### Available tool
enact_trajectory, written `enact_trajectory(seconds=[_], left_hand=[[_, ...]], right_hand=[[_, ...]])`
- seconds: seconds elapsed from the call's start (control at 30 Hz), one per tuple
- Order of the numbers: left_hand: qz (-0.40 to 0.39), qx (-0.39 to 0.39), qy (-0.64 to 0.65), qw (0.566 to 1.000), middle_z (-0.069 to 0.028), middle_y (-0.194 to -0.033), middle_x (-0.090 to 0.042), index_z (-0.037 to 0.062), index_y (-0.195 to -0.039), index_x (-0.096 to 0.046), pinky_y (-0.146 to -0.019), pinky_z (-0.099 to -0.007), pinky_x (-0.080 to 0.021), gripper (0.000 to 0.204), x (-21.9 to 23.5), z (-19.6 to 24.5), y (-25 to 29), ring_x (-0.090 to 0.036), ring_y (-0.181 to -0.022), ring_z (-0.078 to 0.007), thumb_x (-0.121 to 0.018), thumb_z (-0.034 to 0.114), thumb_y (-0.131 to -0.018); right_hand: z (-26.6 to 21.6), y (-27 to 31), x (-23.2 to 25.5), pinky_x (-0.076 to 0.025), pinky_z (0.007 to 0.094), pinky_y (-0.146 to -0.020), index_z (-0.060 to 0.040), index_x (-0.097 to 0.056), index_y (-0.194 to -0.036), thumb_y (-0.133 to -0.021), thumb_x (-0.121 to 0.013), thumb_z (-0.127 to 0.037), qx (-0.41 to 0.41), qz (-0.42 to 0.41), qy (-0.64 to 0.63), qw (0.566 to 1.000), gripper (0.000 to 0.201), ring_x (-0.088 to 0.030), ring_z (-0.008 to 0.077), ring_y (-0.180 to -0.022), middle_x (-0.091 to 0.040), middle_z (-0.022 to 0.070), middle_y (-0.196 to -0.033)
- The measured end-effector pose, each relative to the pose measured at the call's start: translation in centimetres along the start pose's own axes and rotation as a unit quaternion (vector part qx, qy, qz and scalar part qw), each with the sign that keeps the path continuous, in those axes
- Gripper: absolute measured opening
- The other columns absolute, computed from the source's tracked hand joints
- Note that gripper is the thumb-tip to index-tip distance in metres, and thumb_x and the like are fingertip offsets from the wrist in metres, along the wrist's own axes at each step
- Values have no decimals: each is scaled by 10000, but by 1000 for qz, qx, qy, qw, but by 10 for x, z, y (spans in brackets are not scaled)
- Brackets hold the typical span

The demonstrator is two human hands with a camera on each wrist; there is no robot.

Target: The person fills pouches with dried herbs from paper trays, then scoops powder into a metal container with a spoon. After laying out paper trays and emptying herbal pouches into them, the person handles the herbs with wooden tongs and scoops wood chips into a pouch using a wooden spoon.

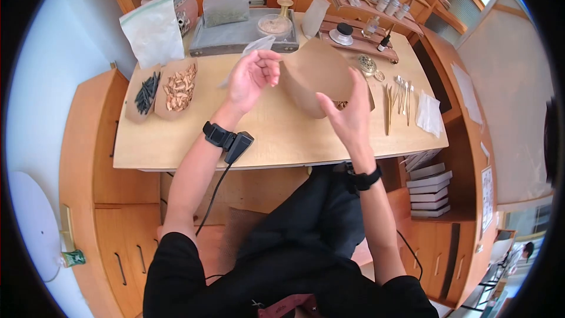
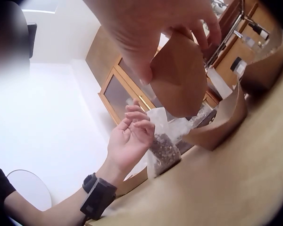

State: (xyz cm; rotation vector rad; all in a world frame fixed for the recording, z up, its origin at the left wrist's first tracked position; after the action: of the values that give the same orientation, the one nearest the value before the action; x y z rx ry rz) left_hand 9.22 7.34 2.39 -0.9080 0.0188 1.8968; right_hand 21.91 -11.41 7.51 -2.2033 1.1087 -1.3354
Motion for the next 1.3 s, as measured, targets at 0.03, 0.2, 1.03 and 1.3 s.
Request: enact_trajectory(seconds=[0.03,0.2,1.03,1.3], left_hand=[[6,-5,17,1000,-81,-816,-641,-17,-1103,-605,-653,-306,-448,435,2,5,-1,-574,-696,-175,-372,340,-1018],[34,32,-8,999,-62,-759,-609,-8,-1075,-612,-599,-295,-405,402,-3,23,-5,-527,-622,-163,-391,321,-1013],[-35,138,-40,989,-71,-637,-523,-14,-957,-565,-418,-269,-351,388,-82,66,28,-425,-410,-154,-306,263,-1040],[16,172,-143,975,-112,-691,-605,-31,-992,-589,-440,-245,-380,421,-55,57,33,-487,-453,-156,-312,281,-1044]], right_hand=[[2,3,-7,-327,484,-1092,39,-422,-1345,-744,-811,-352,-26,0,-26,999,816,-401,390,-1326,-443,230,-1398],[5,25,-27,-246,611,-1094,18,-441,-1335,-723,-805,-444,-35,-30,56,997,848,-277,436,-1395,-343,272,-1458],[-43,34,-125,-477,433,-915,84,-517,-1186,-833,-697,-261,-142,-165,-360,907,525,-596,420,-1063,-598,299,-1135],[-21,37,-136,-504,438,-786,44,-595,-1074,-859,-652,-204,-155,-224,-381,883,333,-657,388,-894,-666,255,-919]])
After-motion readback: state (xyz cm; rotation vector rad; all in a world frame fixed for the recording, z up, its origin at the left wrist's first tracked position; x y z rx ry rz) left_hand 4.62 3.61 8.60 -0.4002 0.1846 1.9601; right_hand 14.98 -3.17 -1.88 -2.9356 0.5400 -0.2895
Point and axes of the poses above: each hand's wrist, its own y-axis away from the middle knuckle, its own x-axis out of the back of the hand, z = x × y, the point moved 7 cm from there along -y, towards the middle knuckle
